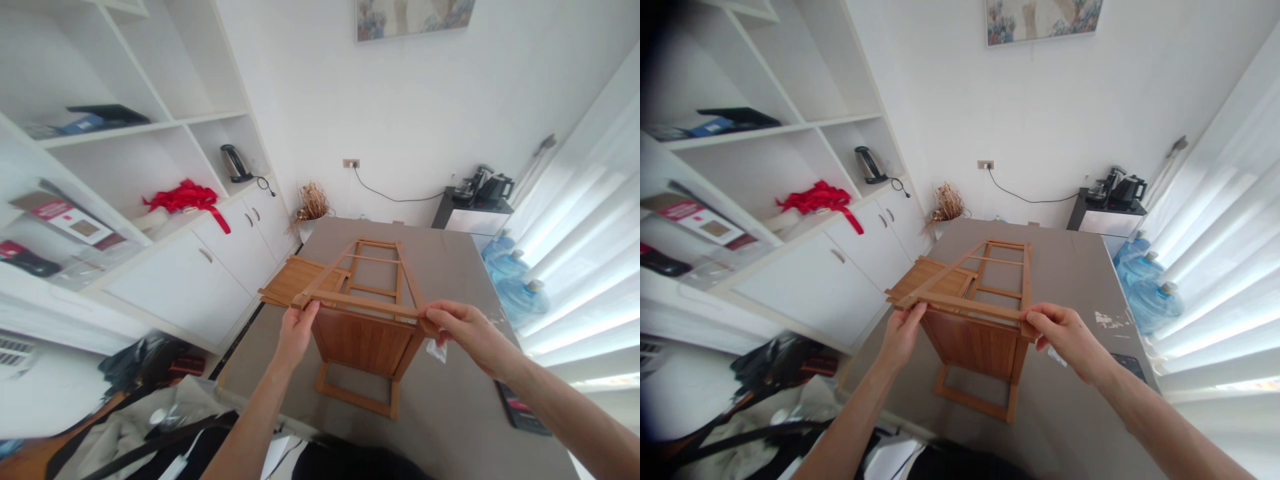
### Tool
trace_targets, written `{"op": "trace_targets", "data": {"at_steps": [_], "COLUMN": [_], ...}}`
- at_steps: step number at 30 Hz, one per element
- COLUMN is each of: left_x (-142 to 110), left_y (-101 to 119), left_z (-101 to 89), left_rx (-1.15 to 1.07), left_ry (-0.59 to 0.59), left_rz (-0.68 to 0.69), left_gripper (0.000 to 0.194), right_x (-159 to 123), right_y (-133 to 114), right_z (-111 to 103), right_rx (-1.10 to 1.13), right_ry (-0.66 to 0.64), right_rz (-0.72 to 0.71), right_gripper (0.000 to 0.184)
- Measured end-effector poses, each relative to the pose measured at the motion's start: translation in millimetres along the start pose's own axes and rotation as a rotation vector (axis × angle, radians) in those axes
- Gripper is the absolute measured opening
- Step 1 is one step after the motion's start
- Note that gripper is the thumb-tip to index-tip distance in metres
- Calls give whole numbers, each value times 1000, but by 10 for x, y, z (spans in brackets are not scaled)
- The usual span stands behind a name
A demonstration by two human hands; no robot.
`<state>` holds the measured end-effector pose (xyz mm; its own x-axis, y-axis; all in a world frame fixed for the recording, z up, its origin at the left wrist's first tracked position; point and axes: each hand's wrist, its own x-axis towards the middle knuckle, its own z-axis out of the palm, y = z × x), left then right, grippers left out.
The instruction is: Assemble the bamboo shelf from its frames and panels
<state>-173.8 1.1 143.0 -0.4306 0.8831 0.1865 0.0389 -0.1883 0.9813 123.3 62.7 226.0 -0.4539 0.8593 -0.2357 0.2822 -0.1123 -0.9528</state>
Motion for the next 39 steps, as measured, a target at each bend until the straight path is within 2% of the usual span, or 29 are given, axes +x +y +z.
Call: {"op": "trace_targets", "data": {"at_steps": [3,8,12,17,25,30,39], "left_x": [-16,-22,-27,-35,3,24,43], "left_y": [0,82,202,258,208,145,123], "left_z": [17,38,50,78,71,46,-5], "left_rx": [-199,-470,-531,-479,-430,-434,-316], "left_ry": [-6,-36,-40,14,74,20,49], "left_rz": [-4,-33,-96,-154,-165,-177,-121], "left_gripper": [19,34,46,60,40,37,19], "right_x": [-11,-13,-9,-3,14,22,40], "right_y": [8,-3,-21,-28,15,32,81], "right_z": [-30,-66,-73,-77,-114,-140,-160], "right_rx": [7,-2,5,10,28,47,127], "right_ry": [-39,-58,-63,-61,-68,-77,-41], "right_rz": [29,61,77,89,102,103,101], "right_gripper": [27,28,29,30,35,38,35]}}
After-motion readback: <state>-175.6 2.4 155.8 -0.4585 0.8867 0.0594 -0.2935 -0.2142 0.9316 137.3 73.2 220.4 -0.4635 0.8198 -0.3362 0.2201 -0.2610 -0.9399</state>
